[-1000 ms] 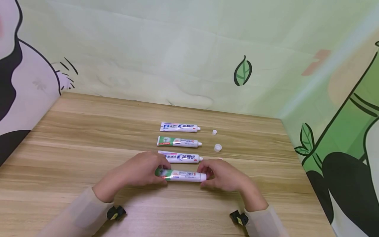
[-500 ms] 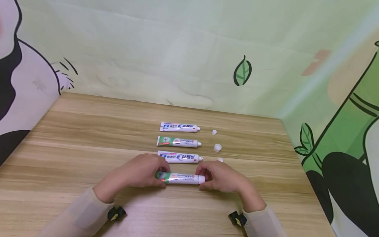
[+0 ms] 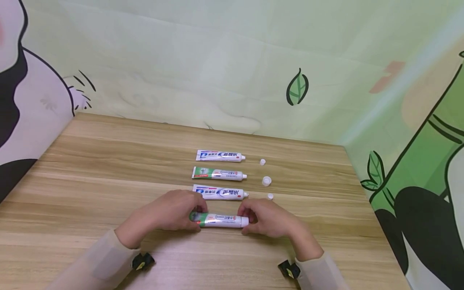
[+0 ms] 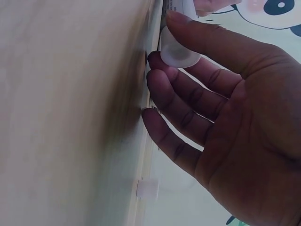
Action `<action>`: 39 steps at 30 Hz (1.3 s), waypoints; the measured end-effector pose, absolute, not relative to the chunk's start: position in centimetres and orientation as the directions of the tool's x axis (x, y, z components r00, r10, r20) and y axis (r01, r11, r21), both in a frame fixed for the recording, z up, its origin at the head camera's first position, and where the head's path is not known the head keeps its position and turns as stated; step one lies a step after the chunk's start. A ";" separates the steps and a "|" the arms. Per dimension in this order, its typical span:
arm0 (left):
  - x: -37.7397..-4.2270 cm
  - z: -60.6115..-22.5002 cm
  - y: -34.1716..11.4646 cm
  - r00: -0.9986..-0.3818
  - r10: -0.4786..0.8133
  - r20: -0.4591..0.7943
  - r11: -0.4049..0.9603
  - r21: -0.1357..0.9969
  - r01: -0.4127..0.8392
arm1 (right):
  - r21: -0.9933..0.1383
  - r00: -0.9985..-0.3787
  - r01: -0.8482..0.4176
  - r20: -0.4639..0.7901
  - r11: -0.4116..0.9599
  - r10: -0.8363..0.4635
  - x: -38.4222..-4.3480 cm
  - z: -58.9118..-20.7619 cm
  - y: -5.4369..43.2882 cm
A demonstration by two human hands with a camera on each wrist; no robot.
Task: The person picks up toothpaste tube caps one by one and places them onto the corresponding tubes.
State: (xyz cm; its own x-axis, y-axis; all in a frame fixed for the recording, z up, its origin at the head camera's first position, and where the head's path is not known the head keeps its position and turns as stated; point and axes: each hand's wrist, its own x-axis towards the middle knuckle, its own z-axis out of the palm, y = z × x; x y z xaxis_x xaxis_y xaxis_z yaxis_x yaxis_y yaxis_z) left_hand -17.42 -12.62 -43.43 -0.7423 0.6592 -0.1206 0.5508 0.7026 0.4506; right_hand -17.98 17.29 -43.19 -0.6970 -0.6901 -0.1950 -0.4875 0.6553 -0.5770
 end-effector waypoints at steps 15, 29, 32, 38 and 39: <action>-17.6 -43.9 -12.7 -0.733 0.672 -0.109 0.700 0.417 0.579 | -0.567 -0.701 -0.494 -0.189 0.659 -0.688 -17.9 -43.3 17.2; -17.6 -43.6 -12.8 -0.725 0.681 -0.101 0.687 0.432 0.585 | -0.587 -0.701 -0.476 -0.197 0.655 -0.685 -18.0 -43.3 17.2; -17.6 -43.7 -12.8 -0.727 0.678 -0.106 0.691 0.431 0.581 | -0.589 -0.700 -0.476 -0.197 0.654 -0.687 -18.0 -43.3 17.2; -17.6 -43.7 -12.8 -0.734 0.671 -0.106 0.693 0.441 0.570 | -0.604 -0.702 -0.461 -0.200 0.650 -0.684 -18.0 -43.3 17.3; -17.6 -43.7 -12.8 -0.734 0.671 -0.100 0.690 0.444 0.571 | -0.610 -0.703 -0.455 -0.201 0.649 -0.682 -18.0 -43.2 17.4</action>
